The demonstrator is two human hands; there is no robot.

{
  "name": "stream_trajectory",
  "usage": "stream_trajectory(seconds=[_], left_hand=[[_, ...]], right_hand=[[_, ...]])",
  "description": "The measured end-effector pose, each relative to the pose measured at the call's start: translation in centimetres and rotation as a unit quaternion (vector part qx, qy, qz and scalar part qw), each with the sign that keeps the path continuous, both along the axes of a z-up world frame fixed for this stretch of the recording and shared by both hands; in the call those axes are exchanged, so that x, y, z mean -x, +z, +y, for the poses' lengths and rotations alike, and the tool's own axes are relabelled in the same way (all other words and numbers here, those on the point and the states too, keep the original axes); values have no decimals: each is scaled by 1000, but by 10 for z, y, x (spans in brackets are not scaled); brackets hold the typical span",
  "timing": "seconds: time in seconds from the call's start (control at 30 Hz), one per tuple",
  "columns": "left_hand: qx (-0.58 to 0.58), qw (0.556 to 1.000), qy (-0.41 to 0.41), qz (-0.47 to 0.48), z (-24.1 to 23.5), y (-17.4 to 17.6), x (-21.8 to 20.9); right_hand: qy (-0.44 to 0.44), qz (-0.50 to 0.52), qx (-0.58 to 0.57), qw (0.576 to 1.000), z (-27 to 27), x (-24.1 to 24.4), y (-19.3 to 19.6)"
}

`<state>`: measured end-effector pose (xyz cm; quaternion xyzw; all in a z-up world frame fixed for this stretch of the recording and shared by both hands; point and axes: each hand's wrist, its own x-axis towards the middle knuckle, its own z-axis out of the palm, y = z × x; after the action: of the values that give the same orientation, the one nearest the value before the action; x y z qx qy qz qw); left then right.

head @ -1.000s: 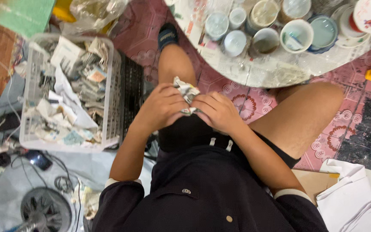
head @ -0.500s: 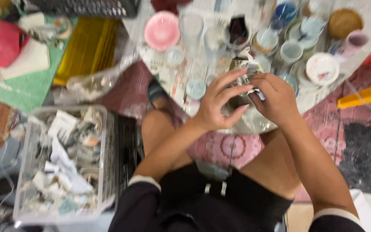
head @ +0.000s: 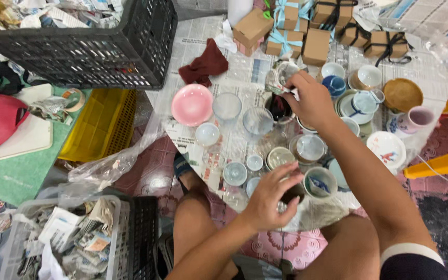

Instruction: The person sits on the floor and wipes several ceramic cups and a small bowl with a cloth. They then pick up a piece of newspaper, fold it, and wrap a small cup before placing it on the table.

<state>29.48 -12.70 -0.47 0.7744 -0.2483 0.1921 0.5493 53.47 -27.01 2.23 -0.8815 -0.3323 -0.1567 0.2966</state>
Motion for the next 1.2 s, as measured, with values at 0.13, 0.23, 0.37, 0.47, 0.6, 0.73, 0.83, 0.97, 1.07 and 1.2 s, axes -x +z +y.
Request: stream_trajectory(seconds=[0.13,0.23,0.37,0.47,0.6,0.73,0.83,0.97,1.07,1.2], left_hand=[[33,997,15,61,-5,7,7],[30,997,-14,64,-3,11,6],[56,995,10,78,2,13,6],[82,990,15,111,9,13,5],[85,987,3,136,12,15,8],[84,986,2,143,18,13,4],[70,990,30,120,21,7,1],[115,991,11,64,23,0,3],[89,996,6,-7,22,-9,1],[110,991,24,-69,14,-23,-8]], right_hand=[[28,25,36,999,31,-64,-41],[41,25,68,997,55,-104,-70],[1,35,163,986,73,-140,-103],[-19,42,208,977,74,-166,-119],[-17,68,236,969,67,-181,-141],[-2,76,209,975,64,-184,-148],[16,81,211,974,62,-173,-134],[6,47,152,987,59,-132,-81],[47,53,39,997,55,-82,-24],[141,31,-51,988,47,8,53]])
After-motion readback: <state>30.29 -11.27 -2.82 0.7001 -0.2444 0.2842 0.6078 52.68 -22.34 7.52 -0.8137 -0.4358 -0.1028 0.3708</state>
